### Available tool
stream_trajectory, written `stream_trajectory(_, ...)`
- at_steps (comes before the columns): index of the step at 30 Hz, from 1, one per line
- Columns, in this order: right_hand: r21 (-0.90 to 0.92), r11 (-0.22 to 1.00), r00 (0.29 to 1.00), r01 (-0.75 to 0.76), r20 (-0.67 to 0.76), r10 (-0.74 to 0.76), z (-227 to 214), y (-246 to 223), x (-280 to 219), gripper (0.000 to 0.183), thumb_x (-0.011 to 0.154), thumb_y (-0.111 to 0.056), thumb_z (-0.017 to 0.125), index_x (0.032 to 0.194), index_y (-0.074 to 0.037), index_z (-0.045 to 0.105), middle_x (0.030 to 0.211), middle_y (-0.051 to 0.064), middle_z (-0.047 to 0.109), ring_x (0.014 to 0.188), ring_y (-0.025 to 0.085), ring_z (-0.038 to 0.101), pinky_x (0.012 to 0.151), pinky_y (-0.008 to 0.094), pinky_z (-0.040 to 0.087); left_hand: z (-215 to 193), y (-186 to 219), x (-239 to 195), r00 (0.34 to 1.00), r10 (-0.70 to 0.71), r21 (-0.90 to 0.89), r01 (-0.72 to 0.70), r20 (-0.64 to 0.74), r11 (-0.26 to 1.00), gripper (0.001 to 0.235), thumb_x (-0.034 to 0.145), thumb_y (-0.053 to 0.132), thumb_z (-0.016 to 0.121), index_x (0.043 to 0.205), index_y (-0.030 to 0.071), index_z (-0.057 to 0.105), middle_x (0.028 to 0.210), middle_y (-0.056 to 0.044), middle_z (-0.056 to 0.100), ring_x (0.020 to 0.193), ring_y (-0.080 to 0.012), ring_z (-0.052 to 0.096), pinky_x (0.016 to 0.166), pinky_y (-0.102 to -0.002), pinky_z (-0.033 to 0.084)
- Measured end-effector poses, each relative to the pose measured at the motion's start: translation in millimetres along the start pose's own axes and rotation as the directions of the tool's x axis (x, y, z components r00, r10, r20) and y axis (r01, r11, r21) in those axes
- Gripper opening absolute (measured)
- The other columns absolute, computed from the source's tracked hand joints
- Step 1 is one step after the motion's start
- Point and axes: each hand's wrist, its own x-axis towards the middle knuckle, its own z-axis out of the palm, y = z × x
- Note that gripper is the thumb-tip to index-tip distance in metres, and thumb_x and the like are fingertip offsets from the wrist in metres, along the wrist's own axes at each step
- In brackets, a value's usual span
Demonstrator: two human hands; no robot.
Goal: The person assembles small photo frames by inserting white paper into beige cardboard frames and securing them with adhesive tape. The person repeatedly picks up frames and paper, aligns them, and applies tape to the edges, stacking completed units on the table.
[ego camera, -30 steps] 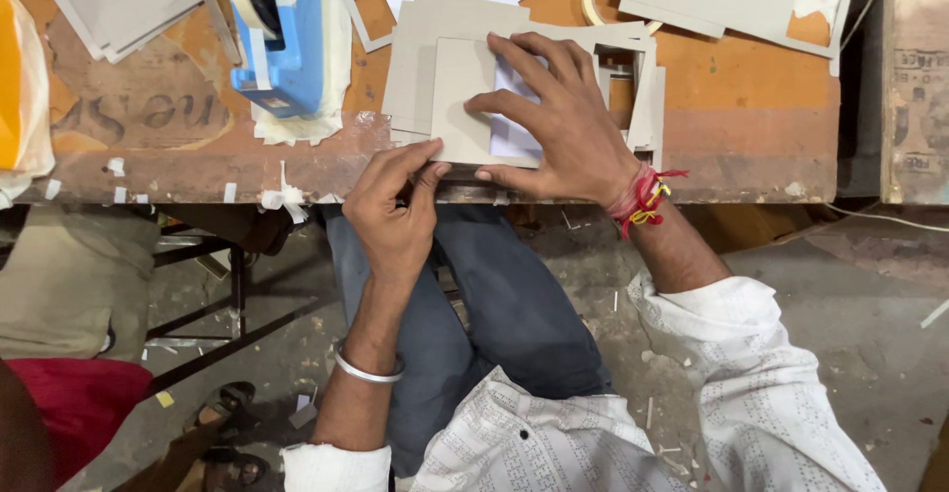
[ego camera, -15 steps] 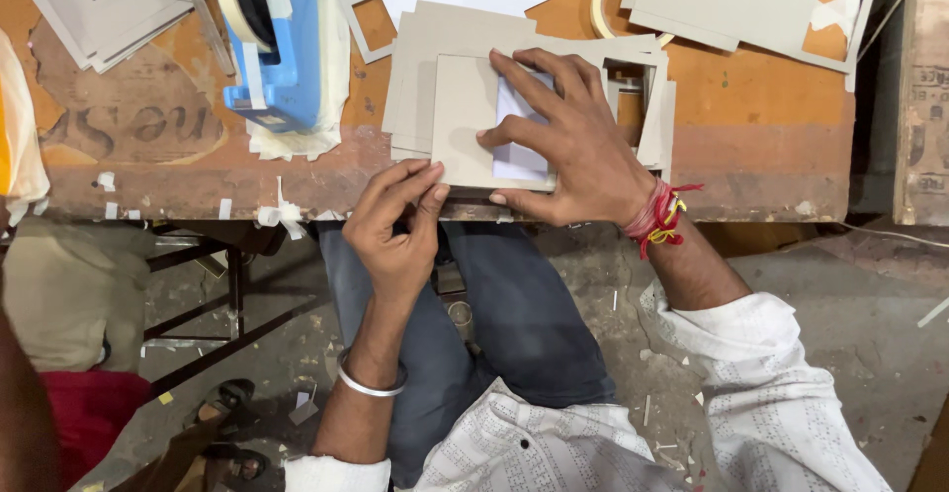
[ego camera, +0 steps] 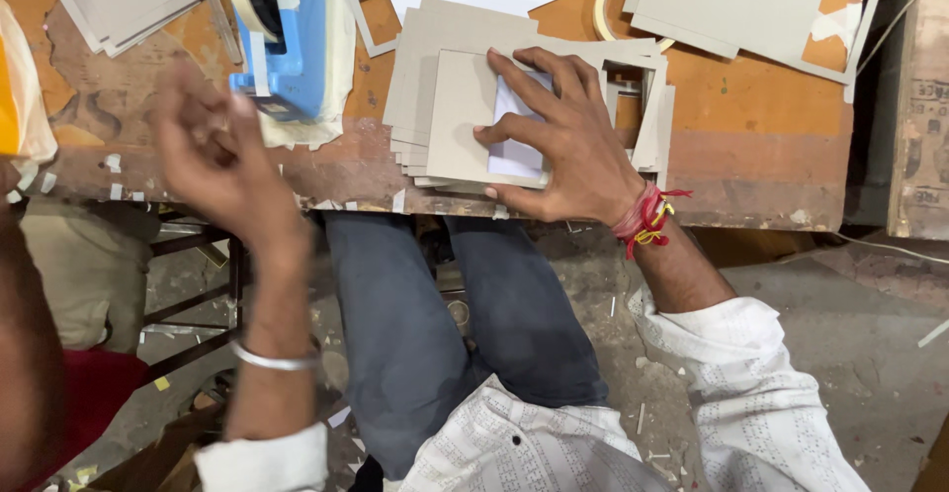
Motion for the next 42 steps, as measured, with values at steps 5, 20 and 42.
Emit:
stream_trajectory(5, 0.003, 1.000, 1.000, 0.010, -0.010, -0.010, -8, -5, 7, 0.046, 0.071, -0.039, 0.088, 0.110, -0.018, 0.075, 0.164, 0.012, 0.043, 0.148, 0.040, 0.037, 0.119, 0.058, 0.028, -1, -8, 54, 0.923, -0.195, 0.030, 0.196, 0.331, 0.980, 0.015, 0.100, 0.015, 0.077, 0.106, 0.002, 0.074, 0.092, 0.003, 0.065, 0.076, -0.0022, 0.052, 0.068, -0.018, 0.042)
stream_trajectory(20, -0.017, 1.000, 1.000, 0.001, -0.010, -0.001, -6, -6, 7, 0.046, 0.071, -0.037, 0.087, 0.111, -0.018, 0.076, 0.162, 0.011, 0.046, 0.147, 0.041, 0.038, 0.119, 0.058, 0.028, -8, -19, 29, 0.982, -0.140, -0.160, 0.159, 0.126, 0.974, 0.022, 0.104, 0.010, 0.076, 0.112, 0.001, 0.059, 0.097, 0.000, 0.060, 0.074, -0.0042, 0.049, 0.070, -0.022, 0.045)
stream_trajectory(42, -0.011, 0.998, 0.998, 0.064, 0.024, -0.064, 0, 1, -4, 0.046, 0.074, -0.039, 0.085, 0.115, -0.018, 0.075, 0.161, 0.010, 0.048, 0.149, 0.039, 0.038, 0.120, 0.057, 0.028, -12, 37, -107, 0.873, -0.193, -0.222, 0.317, 0.448, 0.922, 0.070, 0.099, -0.010, 0.072, 0.155, 0.004, 0.032, 0.107, -0.017, 0.074, 0.096, -0.0223, 0.076, 0.083, -0.031, 0.065)
